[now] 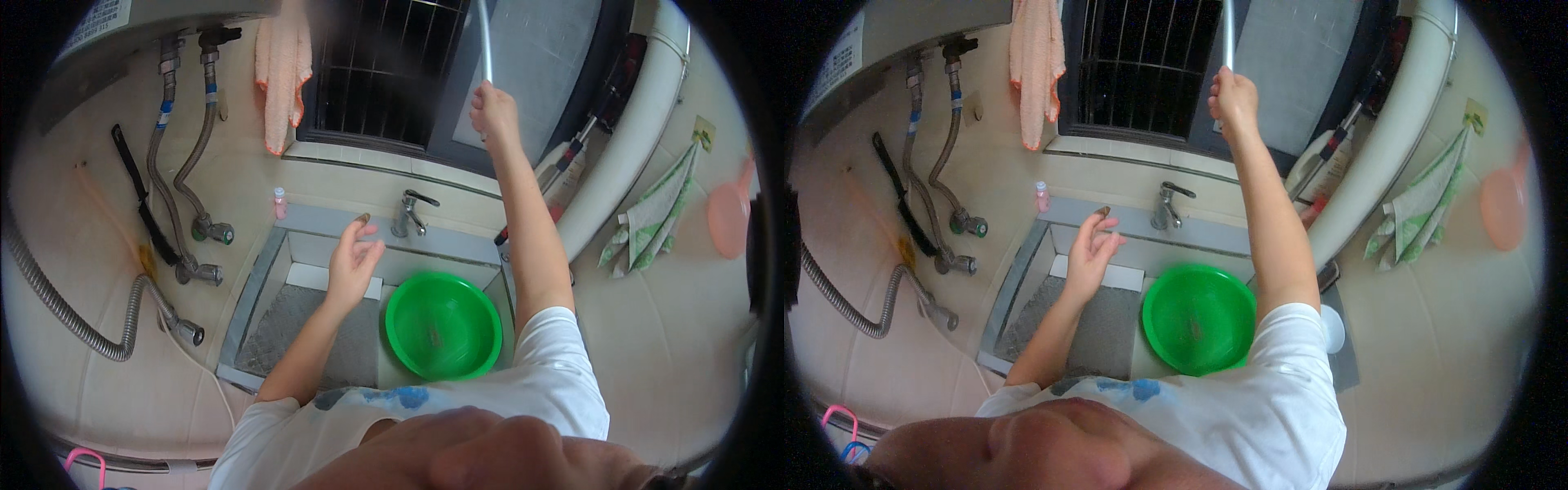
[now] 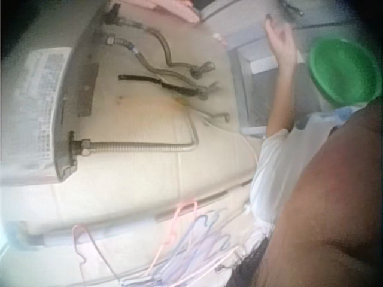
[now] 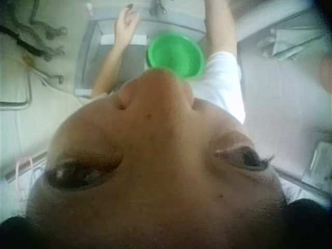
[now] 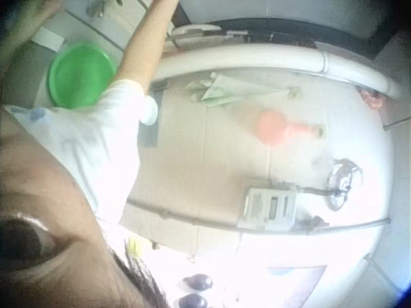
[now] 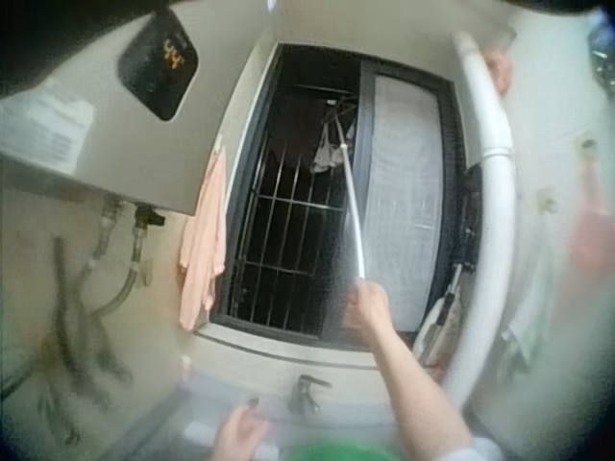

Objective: The person assembles a telescopic laundry pole by extending and locking its sections, then hangs it on a wall hook. The person also handles a cloth and a green basin in the kitchen and laundry area.

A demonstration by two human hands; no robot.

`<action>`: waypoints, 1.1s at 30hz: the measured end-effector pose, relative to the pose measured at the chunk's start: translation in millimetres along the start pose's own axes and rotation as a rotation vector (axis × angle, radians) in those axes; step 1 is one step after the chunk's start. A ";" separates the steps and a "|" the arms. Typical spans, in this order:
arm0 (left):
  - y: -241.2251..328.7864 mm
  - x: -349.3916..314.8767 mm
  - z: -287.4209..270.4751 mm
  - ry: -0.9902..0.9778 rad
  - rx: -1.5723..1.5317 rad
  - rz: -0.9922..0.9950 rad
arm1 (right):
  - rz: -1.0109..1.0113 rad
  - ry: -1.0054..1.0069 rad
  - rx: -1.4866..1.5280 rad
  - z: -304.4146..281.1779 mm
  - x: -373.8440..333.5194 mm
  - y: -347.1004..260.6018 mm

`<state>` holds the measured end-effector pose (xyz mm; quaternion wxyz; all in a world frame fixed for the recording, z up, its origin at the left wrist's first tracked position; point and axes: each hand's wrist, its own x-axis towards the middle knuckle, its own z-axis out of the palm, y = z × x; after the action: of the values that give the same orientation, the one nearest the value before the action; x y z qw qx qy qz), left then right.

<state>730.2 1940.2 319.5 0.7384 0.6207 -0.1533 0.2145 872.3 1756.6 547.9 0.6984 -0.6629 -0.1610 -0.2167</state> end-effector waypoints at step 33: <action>-34.9 -6.4 -34.2 0.058 -0.145 -0.124 | 0.011 -0.081 0.241 27.4 134.7 -38.7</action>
<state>741.1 1968.2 280.4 0.7973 0.5676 -0.1082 0.1745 969.1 1770.8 651.9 0.7671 -0.5830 -0.2104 -0.1652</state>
